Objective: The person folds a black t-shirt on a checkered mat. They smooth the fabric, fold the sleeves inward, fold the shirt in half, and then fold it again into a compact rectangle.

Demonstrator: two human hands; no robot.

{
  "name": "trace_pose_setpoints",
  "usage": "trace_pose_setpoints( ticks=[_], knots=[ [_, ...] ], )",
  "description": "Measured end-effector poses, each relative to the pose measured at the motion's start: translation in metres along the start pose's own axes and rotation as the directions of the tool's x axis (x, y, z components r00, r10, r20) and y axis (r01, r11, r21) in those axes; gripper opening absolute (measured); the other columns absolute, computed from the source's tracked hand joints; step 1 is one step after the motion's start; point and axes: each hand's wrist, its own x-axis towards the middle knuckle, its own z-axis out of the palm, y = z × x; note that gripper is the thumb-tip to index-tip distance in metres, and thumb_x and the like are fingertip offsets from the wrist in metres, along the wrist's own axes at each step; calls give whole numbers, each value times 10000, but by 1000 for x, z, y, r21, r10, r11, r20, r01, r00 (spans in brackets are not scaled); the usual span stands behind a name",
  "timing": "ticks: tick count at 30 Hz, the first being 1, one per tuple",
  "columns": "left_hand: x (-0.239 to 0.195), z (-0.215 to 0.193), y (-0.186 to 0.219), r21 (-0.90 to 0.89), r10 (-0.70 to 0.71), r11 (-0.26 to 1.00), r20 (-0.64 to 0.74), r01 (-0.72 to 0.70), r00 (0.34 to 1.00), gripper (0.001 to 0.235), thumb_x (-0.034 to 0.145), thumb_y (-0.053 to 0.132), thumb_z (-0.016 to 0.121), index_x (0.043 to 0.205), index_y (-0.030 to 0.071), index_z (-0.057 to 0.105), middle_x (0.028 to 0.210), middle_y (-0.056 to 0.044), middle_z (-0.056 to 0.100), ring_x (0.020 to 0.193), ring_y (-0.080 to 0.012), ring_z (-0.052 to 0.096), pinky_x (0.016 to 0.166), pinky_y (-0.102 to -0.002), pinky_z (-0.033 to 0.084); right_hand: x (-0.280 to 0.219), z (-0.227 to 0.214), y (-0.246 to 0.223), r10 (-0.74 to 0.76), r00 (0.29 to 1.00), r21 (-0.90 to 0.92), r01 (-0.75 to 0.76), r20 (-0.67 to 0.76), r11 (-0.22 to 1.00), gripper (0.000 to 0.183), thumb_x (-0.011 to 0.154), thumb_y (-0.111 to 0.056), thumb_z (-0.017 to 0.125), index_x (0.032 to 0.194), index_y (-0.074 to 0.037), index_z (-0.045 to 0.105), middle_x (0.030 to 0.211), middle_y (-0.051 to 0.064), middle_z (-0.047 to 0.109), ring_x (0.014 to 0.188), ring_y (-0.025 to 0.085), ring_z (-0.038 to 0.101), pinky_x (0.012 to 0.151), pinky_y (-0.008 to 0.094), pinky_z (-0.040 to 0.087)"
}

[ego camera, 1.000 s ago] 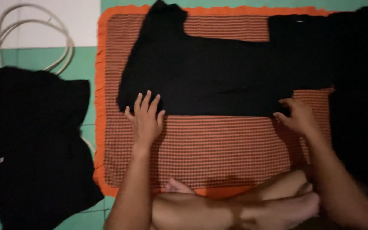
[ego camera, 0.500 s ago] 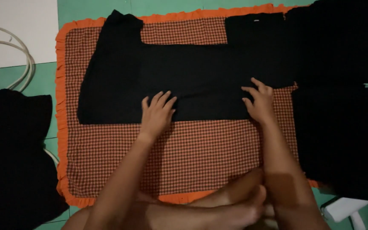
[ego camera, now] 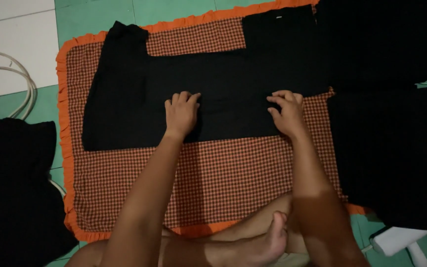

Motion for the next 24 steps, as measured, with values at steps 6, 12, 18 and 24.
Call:
trace_pose_setpoints(
  ticks=[6, 12, 18, 24],
  knots=[
    [19, 3, 3, 39, -21, 999, 4, 21, 1000, 162, 860, 330, 780, 979, 277, 684, 948, 54, 627, 951, -211, 623, 738, -399, 531, 4, -29, -32, 122, 992, 144, -117, -22, 983, 237, 859, -49, 800, 1089, -101, 797, 1175, 100, 637, 1091, 299, 631, 914, 396, 515],
    [12, -16, 16, -130, -170, 976, 41, 174, 984, 143, 917, 270, 759, 1023, 208, 687, 1051, -28, 646, 971, -262, 670, 709, -415, 598, 8, -14, -23, 156, 986, 140, -147, -61, 979, 303, 798, 100, 724, 1076, -4, 783, 1145, 119, 611, 829, 210, 646, 700, 304, 572],
    [-22, -6, 33, -76, -76, 996, -297, 56, 952, 161, 903, 283, 732, 1046, 245, 667, 1066, -3, 602, 956, -259, 629, 747, -411, 489, 8, -17, -67, -168, 964, -374, 82, -205, 924, 337, 811, -99, 632, 1130, -79, 741, 1165, 150, 629, 1049, 383, 624, 883, 449, 485],
    [-61, -36, 56, -201, 83, 975, -64, -95, 994, 641, 1026, 508, 493, 1547, 135, 472, 1591, -188, 440, 1489, -387, 366, 1169, -638, 228, -5, 3, -109, -126, 976, -296, 174, 177, 939, 697, 956, -471, 638, 1536, -109, 503, 1559, 274, 453, 1447, 479, 409, 1174, 616, 296]
  ],
)
